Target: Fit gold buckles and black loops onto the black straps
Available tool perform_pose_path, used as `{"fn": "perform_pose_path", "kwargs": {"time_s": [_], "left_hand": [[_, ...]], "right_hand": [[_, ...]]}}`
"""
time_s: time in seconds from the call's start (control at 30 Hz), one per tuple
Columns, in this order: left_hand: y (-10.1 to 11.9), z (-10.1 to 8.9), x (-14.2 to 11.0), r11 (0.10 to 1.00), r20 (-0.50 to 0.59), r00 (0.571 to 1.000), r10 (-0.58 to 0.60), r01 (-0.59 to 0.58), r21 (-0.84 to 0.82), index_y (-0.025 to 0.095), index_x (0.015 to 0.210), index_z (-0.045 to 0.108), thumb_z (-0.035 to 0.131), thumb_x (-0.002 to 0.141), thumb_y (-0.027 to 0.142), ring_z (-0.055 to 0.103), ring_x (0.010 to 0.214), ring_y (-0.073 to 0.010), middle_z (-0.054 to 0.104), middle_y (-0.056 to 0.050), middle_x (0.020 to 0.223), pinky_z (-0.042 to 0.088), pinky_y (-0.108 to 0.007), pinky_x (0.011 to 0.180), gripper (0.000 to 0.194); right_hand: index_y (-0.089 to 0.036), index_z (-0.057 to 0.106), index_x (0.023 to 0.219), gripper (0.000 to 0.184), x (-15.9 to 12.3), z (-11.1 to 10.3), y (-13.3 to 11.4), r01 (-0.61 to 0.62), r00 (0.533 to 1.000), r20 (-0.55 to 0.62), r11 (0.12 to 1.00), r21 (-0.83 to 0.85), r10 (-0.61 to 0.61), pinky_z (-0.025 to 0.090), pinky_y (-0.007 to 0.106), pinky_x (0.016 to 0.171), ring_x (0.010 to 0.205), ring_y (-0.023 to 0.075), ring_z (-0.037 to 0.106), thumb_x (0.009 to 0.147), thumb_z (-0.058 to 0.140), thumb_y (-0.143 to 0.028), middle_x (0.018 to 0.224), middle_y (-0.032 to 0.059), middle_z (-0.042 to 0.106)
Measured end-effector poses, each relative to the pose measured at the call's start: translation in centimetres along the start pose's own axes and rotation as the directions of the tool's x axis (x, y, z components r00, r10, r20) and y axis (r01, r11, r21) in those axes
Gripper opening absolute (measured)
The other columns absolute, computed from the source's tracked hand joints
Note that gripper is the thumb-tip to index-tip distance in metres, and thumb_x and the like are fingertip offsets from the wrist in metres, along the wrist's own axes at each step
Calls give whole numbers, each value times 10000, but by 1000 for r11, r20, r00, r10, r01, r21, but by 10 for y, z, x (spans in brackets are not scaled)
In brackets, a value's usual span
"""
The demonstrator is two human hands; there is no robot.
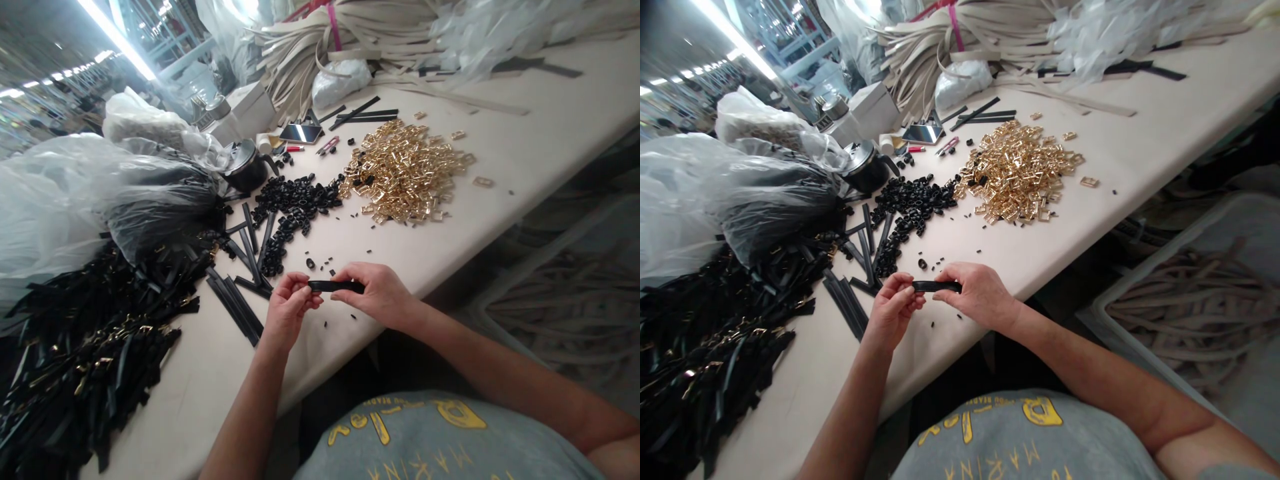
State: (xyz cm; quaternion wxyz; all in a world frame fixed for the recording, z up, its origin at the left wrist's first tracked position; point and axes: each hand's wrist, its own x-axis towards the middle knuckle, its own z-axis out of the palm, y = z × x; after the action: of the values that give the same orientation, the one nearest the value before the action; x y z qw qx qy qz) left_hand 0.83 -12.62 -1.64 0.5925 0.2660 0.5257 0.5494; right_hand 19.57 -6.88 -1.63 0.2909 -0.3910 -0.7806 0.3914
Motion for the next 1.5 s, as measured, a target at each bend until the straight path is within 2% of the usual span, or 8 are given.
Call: {"fn": "perform_pose_path", "kwargs": {"time_s": [0.33,0.47,0.7,0.87,0.93,1.0,1.13,1.5], "left_hand": [[-6,-8,2,999,89,996,11,-6,-53,189,993,591,737,753,245,610,576,-73,624,25,691,479,-154,565,287],[-8,-6,1,973,85,984,154,-166,163,195,1000,630,697,801,296,628,647,-108,653,-6,768,513,-218,628,233],[-3,5,-2,273,407,693,595,-650,709,233,919,728,653,851,224,641,922,-176,686,-61,993,508,-327,846,102],[2,6,-14,153,572,536,621,-798,582,211,731,681,626,853,381,626,784,-177,684,-60,831,496,-336,764,216],[3,4,-17,266,502,597,626,-768,582,192,656,624,580,862,467,599,682,-166,656,-57,727,484,-317,683,346],[2,1,-17,418,318,735,599,-626,659,183,647,600,553,880,477,565,608,-146,620,-41,651,460,-289,616,378],[0,-2,-9,736,40,935,352,-303,605,163,713,631,561,879,487,554,559,-117,629,-25,644,446,-239,560,370],[-2,-2,-1,975,17,1000,21,-24,223,136,696,623,701,778,442,498,469,-63,632,-16,620,368,-184,457,327]], "right_hand": [[-177,670,794,37,1,0,-4,102,995,1,993,-52,-102,360,222,608,642,116,566,809,697,-197,722,-8,657],[-181,659,762,78,1,0,-6,117,993,13,990,-82,-116,333,225,584,601,108,538,831,681,-209,681,-14,636],[-179,665,768,42,1,7,-3,107,994,34,979,-171,-103,347,230,592,640,132,576,808,674,-183,692,3,658],[-188,667,741,71,4,1,4,43,999,16,986,-162,-41,358,236,579,614,132,583,809,656,-203,699,-2,675],[-194,668,746,84,4,-5,6,50,999,-10,985,-164,-52,366,239,583,622,135,588,818,653,-234,705,-2,681],[-197,669,757,88,3,-9,5,73,996,-29,982,-173,-79,368,238,585,624,135,589,826,651,-248,698,-4,679],[-195,669,765,78,-2,-8,-2,118,992,-13,968,-220,-124,355,236,569,602,124,578,828,655,-239,704,-5,678],[-216,683,963,184,-3,-1,-3,149,986,-46,972,-183,-160,423,237,649,730,147,653,806,734,-296,880,-1,724]]}}
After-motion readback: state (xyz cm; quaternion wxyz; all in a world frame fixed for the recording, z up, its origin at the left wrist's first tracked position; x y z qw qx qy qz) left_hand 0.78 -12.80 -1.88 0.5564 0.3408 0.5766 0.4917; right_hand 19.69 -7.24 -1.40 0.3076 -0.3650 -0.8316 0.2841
